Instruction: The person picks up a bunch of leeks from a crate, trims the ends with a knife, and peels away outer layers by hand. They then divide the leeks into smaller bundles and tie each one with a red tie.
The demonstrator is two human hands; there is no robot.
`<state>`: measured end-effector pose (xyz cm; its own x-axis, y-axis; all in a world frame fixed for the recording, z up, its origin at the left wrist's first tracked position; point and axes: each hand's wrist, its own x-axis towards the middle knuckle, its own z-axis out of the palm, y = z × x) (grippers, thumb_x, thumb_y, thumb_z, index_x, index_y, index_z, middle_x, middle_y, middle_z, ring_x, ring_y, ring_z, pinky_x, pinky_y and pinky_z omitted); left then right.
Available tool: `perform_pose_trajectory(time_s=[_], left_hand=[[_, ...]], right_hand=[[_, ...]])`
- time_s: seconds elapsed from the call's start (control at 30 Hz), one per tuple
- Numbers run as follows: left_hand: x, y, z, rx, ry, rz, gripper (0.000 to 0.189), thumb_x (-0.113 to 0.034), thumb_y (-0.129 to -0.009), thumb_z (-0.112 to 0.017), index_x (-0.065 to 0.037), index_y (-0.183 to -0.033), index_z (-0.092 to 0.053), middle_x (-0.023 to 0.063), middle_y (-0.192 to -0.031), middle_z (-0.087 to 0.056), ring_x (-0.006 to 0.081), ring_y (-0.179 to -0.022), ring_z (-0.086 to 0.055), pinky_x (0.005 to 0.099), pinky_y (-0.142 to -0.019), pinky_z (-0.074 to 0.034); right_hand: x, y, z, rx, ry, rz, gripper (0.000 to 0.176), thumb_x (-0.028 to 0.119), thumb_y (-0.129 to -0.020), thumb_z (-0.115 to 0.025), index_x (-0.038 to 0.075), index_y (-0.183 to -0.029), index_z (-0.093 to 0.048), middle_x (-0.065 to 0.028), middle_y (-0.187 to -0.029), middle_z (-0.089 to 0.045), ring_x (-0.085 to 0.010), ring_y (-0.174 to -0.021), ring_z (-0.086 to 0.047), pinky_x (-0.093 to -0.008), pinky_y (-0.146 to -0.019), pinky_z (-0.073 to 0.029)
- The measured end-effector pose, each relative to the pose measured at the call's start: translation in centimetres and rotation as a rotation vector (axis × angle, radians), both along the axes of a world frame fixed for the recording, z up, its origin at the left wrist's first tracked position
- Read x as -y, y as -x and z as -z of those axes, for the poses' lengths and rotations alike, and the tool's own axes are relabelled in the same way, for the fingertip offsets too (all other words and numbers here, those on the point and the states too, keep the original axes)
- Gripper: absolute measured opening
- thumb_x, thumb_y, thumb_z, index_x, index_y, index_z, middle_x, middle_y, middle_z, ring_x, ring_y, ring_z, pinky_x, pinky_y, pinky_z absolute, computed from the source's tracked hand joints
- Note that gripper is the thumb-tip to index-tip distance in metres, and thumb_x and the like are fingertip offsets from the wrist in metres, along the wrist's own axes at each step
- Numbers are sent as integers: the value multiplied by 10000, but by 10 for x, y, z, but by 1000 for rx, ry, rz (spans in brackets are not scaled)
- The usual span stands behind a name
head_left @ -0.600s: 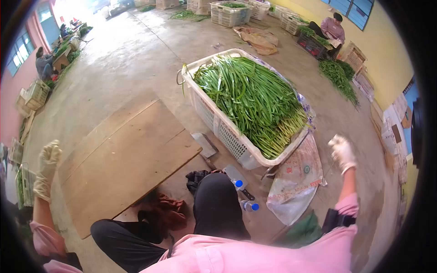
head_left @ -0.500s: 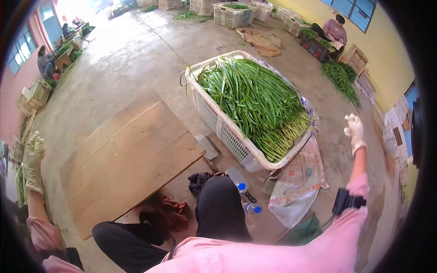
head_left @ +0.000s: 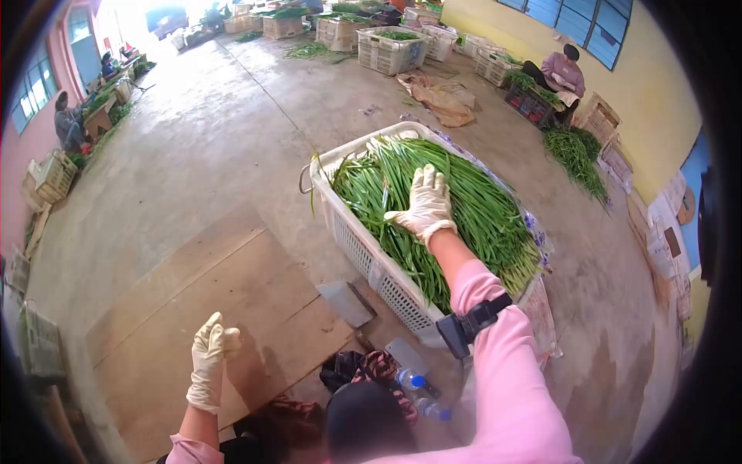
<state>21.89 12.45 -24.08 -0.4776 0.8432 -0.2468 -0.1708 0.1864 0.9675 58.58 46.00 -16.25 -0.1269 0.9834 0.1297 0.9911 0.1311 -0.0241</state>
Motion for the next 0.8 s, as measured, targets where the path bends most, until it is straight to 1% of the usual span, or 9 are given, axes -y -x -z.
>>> perform_pose_trajectory(time_s=[0.07, 0.2, 0.23, 0.37, 0.5, 0.53, 0.63, 0.67, 0.8], left_hand=[[-2, 0, 6, -45, 68, 23, 373, -307, -1008, -569, -106, -1322, -555, 42, -907, -731, 101, -640, -634, 232, -552, -508], [-6, 0, 0, -34, 137, 13, 399, -303, -1006, -569, -44, -1309, -545, 58, -854, -724, 102, -627, -639, 215, -527, -507], [-8, -1, -3, -23, 157, 2, 401, -301, -1007, -569, -35, -1306, -545, 59, -848, -723, 103, -624, -638, 214, -524, -509], [-8, 2, 7, -26, 161, -35, 363, -271, -1022, -538, -23, -1287, -547, 72, -819, -715, 94, -571, -626, 193, -474, -502], [-13, 1, 4, -65, 215, -57, 330, -256, -1027, -527, -15, -1247, -569, 68, -782, -708, 78, -536, -613, 177, -434, -484], [-14, 1, 4, -64, 211, -62, 322, -255, -1027, -527, -14, -1235, -575, 65, -777, -707, 75, -531, -609, 174, -429, -480], [-13, 2, 7, -69, 213, -70, 312, -259, -1026, -529, -20, -1219, -579, 60, -769, -708, 73, -520, -605, 173, -423, -473], [-11, 4, 11, -75, 218, -65, 316, -266, -1024, -532, -29, -1229, -572, 62, -771, -711, 78, -520, -609, 177, -426, -476], [-10, 6, 15, -116, 200, -47, 296, -261, -1026, -528, -34, -1205, -587, 56, -773, -714, 70, -517, -606, 181, -422, -473]], right_hand=[[-16, 10, -1, 86, 104, 19, 1341, 728, -611, -744, 10, -1555, -119, -222, -1618, -116, -436, -1490, -95, -505, -1209, -113], [-60, -22, -8, 245, 129, 196, 1348, 772, -602, -723, 47, -1564, -118, -217, -1618, -133, -434, -1487, -120, -515, -1199, -155], [-70, -34, -14, 252, 162, 256, 1406, 774, -544, -759, 63, -1565, -105, -215, -1616, -134, -435, -1482, -140, -512, -1197, -171], [-100, -82, -16, 50, 187, 363, 1516, 770, -392, -825, 106, -1562, -124, -212, -1605, -145, -442, -1465, -186, -525, -1189, -206], [-123, -101, 16, -146, 476, 383, 1592, 823, -404, -789, 120, -1577, 26, -210, -1625, -64, -405, -1488, -140, -526, -1196, -188], [-126, -102, 16, -135, 522, 383, 1602, 838, -419, -773, 123, -1569, 82, -206, -1629, -35, -366, -1502, -117, -503, -1205, -181], [-120, -101, 10, -115, 603, 285, 1599, 826, -436, -776, 92, -1564, 88, -213, -1623, -87, -352, -1499, -147, -465, -1208, -194], [-117, -98, 6, -77, 628, 232, 1606, 811, -450, -782, 52, -1553, 105, -224, -1604, -171, -335, -1482, -220, -421, -1203, -223], [-92, -83, -3, -26, 600, 166, 1607, 772, -461, -809, 19, -1543, 111, -239, -1557, -295, -345, -1423, -353, -393, -1178, -287]])
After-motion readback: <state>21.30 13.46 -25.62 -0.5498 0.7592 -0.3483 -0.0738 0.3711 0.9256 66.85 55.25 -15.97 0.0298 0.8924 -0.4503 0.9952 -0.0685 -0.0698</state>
